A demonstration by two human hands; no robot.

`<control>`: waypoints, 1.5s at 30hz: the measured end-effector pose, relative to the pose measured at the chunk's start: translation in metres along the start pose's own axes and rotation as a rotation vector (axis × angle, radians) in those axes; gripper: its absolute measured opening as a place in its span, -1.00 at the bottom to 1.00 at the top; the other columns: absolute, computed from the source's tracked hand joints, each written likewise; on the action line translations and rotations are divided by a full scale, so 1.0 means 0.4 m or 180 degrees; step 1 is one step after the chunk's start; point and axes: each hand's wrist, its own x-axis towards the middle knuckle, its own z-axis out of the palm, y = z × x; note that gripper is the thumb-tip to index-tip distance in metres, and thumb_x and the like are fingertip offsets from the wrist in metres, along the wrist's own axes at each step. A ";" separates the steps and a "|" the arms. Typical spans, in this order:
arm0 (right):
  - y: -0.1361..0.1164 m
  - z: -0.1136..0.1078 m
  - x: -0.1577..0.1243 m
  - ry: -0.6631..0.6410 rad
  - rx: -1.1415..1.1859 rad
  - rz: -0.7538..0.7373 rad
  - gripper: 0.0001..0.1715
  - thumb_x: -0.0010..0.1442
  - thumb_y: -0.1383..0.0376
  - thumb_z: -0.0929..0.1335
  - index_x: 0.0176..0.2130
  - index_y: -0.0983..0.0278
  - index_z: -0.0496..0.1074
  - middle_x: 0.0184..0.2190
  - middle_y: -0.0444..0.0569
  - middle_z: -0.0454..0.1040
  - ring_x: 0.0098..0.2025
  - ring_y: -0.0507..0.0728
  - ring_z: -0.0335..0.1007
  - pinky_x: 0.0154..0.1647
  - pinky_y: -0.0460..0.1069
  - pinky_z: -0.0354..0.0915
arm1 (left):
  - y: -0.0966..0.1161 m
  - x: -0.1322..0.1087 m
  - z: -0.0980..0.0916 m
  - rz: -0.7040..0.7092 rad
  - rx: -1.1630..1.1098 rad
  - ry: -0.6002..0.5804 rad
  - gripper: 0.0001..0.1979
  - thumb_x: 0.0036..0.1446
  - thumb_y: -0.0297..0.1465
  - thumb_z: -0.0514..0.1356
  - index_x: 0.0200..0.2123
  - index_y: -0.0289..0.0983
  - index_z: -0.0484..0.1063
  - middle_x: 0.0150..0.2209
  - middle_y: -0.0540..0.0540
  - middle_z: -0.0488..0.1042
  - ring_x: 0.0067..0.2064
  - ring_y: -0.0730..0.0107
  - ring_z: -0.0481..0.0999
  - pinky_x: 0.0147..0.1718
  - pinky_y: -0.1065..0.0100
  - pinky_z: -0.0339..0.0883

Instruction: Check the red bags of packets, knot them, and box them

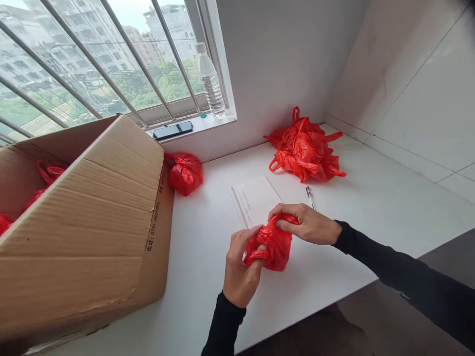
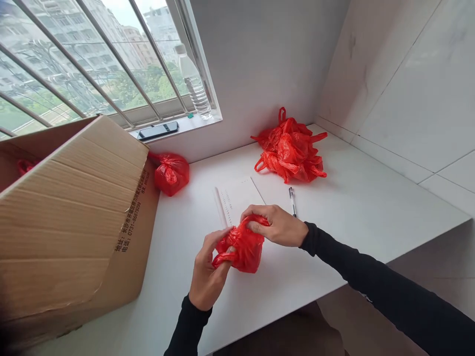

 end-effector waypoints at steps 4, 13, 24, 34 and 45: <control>-0.012 0.040 -0.034 0.0918 -0.0696 -0.0197 -0.66 0.31 0.30 0.29 0.07 0.12 0.40 0.04 0.00 0.51 0.14 0.25 0.38 0.19 0.25 0.27 | 0.017 -0.020 0.010 -0.0113 -0.0059 -0.0022 -0.73 0.25 -0.43 0.19 0.02 -0.13 0.49 -0.11 -0.09 0.55 -0.14 0.27 0.54 -0.12 0.22 0.46; -0.018 0.077 -0.064 0.0869 -0.1131 -0.0263 -0.93 0.37 0.26 0.32 -0.21 0.17 0.41 -0.24 -0.03 0.53 -0.16 0.20 0.40 -0.02 0.21 0.29 | -0.005 -0.037 -0.028 -0.0074 0.0094 -0.0192 -0.64 0.24 -0.39 0.27 0.11 -0.06 0.47 -0.14 -0.04 0.54 -0.11 0.30 0.53 -0.08 0.26 0.43; -0.012 0.070 -0.109 0.1131 -0.0786 0.0502 -0.82 0.38 0.14 0.30 -0.05 0.10 0.39 -0.10 -0.03 0.49 -0.05 0.22 0.39 -0.09 0.13 0.40 | 0.017 -0.058 -0.094 -0.0270 0.0185 -0.0951 -0.44 0.18 -0.23 0.35 0.24 0.05 0.38 -0.14 -0.07 0.45 -0.14 0.25 0.45 -0.06 0.18 0.40; -0.024 0.047 -0.107 0.1036 -0.0663 0.0627 -0.75 0.41 0.10 0.28 -0.27 0.16 0.40 -0.28 -0.06 0.47 -0.20 0.16 0.36 -0.19 0.09 0.32 | 0.010 -0.064 -0.104 -0.0568 0.0301 -0.0513 -0.69 0.23 -0.17 0.29 0.02 -0.07 0.57 -0.34 -0.03 0.43 -0.28 0.30 0.42 -0.20 0.25 0.38; -0.056 0.069 -0.100 0.0616 -0.0122 0.0966 -0.72 0.36 0.05 0.34 -0.01 0.11 0.43 -0.17 -0.10 0.47 -0.10 0.14 0.38 -0.01 0.09 0.29 | 0.050 -0.046 -0.059 -0.0556 0.0391 0.0442 -0.77 0.14 -0.22 0.36 -0.11 -0.05 0.58 -0.14 -0.06 0.51 -0.03 0.17 0.42 -0.05 0.21 0.32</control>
